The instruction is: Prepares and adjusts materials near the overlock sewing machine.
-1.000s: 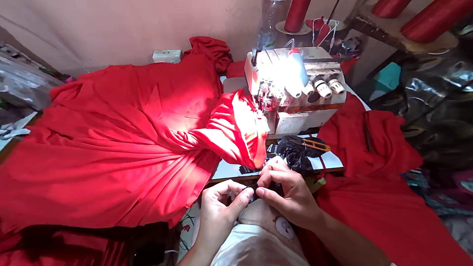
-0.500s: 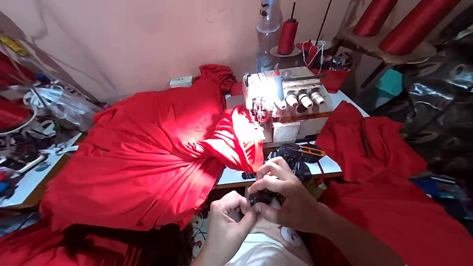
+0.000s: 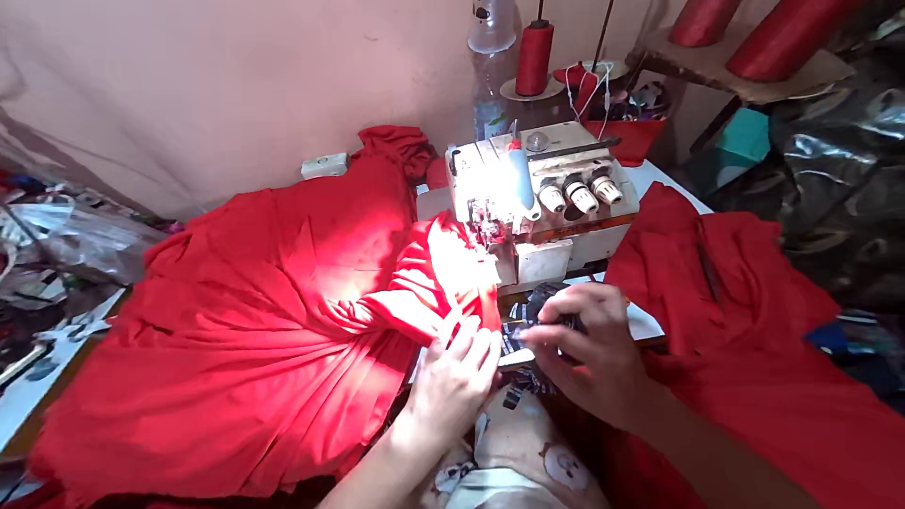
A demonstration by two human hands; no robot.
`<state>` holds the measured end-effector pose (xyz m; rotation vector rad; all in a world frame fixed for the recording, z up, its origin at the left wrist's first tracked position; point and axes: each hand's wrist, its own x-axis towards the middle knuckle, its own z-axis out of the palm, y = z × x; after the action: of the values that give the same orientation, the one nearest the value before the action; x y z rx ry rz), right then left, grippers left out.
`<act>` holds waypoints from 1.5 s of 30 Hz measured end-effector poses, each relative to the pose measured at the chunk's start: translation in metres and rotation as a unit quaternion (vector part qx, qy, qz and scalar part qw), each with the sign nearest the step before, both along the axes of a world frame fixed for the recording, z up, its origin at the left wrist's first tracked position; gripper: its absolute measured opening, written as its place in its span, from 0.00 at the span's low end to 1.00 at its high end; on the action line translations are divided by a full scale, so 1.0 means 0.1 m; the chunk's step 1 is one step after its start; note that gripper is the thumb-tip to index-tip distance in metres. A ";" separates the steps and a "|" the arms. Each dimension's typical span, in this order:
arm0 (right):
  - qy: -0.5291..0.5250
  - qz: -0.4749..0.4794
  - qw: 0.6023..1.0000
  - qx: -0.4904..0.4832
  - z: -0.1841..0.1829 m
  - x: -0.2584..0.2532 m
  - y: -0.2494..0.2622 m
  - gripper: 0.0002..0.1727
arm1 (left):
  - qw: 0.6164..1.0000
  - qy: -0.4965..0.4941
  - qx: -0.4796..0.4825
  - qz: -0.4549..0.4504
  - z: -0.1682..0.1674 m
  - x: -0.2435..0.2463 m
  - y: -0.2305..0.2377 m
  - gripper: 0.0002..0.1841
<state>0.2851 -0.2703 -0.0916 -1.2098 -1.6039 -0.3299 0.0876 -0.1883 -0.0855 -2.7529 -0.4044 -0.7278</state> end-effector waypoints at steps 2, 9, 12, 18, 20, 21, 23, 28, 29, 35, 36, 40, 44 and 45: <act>-0.025 -0.072 0.997 0.028 -0.04 0.10 0.15 0.08 | 0.996 0.046 -0.050 -0.061 0.08 0.10 0.12 0.07; -0.105 -0.171 0.975 0.090 -0.20 0.10 0.70 0.07 | 0.996 0.015 0.011 0.092 0.92 -0.18 -0.03 0.18; -0.086 -0.162 0.981 0.065 -0.22 -0.05 0.78 0.08 | 0.990 0.011 0.033 0.137 1.11 -0.13 0.02 0.19; -0.034 -0.129 0.989 -0.066 -0.19 -0.17 0.61 0.13 | 0.992 0.005 -0.122 0.033 0.97 -0.05 -0.03 0.11; -0.050 -0.137 0.984 -0.099 -0.21 -0.21 0.57 0.17 | 0.989 -0.003 -0.142 0.034 0.95 -0.03 -0.05 0.11; -0.056 -0.137 0.982 -0.113 -0.21 -0.24 0.55 0.18 | 0.988 -0.001 -0.151 0.032 0.94 -0.02 -0.06 0.11; -0.062 -0.131 0.981 -0.132 -0.21 -0.26 0.54 0.19 | 0.986 -0.001 -0.166 0.022 0.92 -0.01 -0.08 0.11; -0.052 -0.096 0.981 -0.159 -0.22 -0.26 0.52 0.18 | 0.978 -0.015 -0.208 -0.003 0.85 -0.01 -0.09 0.10; -0.053 -0.094 0.981 -0.162 -0.23 -0.26 0.53 0.18 | 0.978 -0.015 -0.210 -0.003 0.84 -0.01 -0.09 0.11; -0.060 -0.089 0.977 -0.182 -0.24 -0.23 0.56 0.18 | 0.974 -0.019 -0.225 -0.008 0.81 -0.03 -0.10 0.11; -0.059 -0.088 0.976 -0.188 -0.24 -0.22 0.57 0.18 | 0.974 -0.019 -0.224 -0.008 0.81 -0.03 -0.10 0.11; -0.062 -0.090 0.974 -0.200 -0.24 -0.20 0.58 0.18 | 0.975 -0.020 -0.219 -0.004 0.81 -0.02 -0.11 0.10; -0.064 -0.085 0.973 -0.206 -0.23 -0.19 0.58 0.18 | 0.977 -0.019 -0.215 0.001 0.80 -0.02 -0.12 0.11; -0.065 -0.086 0.972 -0.208 -0.23 -0.19 0.58 0.18 | 0.977 -0.018 -0.214 0.002 0.80 -0.02 -0.12 0.11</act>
<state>0.2658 -0.2120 -0.1148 -1.6825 -1.7396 -0.1876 0.0859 -0.2003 -0.0058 -3.1386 -0.6423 -0.7663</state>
